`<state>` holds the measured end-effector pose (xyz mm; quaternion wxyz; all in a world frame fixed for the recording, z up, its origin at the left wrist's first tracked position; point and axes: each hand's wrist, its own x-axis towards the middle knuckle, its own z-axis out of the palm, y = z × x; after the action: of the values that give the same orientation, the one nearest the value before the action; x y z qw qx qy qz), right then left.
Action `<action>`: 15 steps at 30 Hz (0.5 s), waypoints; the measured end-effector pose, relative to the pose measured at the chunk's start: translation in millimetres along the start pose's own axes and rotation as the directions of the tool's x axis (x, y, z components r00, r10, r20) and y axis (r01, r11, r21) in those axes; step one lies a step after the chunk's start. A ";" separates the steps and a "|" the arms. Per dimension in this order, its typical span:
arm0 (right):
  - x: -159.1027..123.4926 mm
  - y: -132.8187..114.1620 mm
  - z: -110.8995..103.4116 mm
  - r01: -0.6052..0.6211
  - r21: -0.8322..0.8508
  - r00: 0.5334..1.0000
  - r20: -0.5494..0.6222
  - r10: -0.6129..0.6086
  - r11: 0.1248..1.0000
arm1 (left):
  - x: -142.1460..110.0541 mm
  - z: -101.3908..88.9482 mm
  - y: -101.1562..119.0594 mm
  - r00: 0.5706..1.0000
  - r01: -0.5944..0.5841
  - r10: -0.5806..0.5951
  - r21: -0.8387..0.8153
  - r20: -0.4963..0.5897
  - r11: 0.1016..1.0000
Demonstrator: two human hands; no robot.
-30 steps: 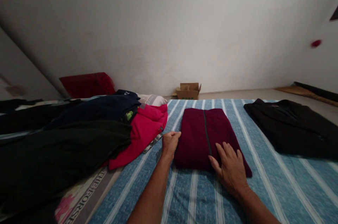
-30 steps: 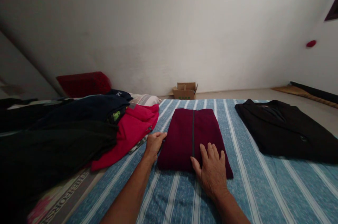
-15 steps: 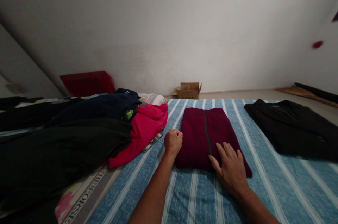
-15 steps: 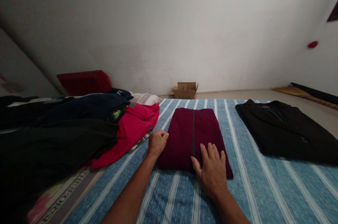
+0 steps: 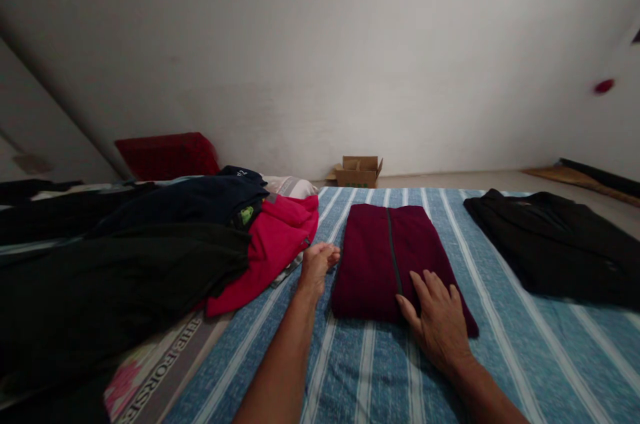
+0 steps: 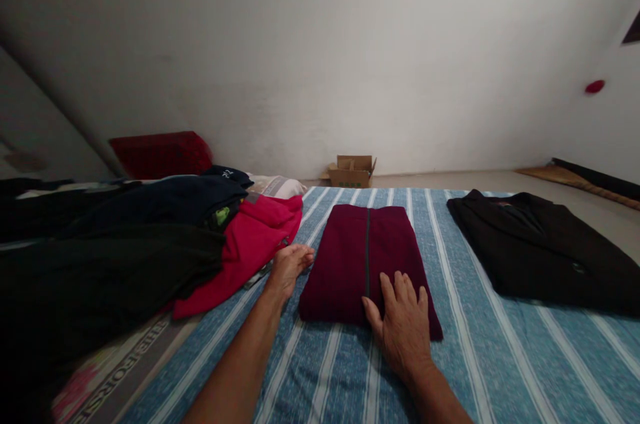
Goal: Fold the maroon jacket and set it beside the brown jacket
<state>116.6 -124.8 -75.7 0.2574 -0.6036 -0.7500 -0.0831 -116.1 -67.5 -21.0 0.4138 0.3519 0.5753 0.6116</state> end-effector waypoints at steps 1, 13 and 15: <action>0.0 0.0 0.0 0.001 -0.002 1.000 -0.003 -0.001 1.000 | -0.5 -0.7 0.4 1.000 0.021 -0.021 -0.037 0.012 0.999; 1.6 -0.5 1.1 0.007 0.007 1.000 -0.026 -0.007 1.000 | -9.7 -1.2 38.1 0.989 0.050 0.013 -0.404 0.150 0.913; 2.9 -1.4 0.0 0.003 0.009 1.000 -0.021 -0.003 1.000 | -9.0 -5.5 52.4 0.994 0.032 0.022 -0.477 0.108 0.878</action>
<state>114.8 -122.7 -74.0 0.2681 -0.6003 -0.7486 -0.0865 -122.7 -77.7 31.0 0.5204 0.2705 0.3838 0.7132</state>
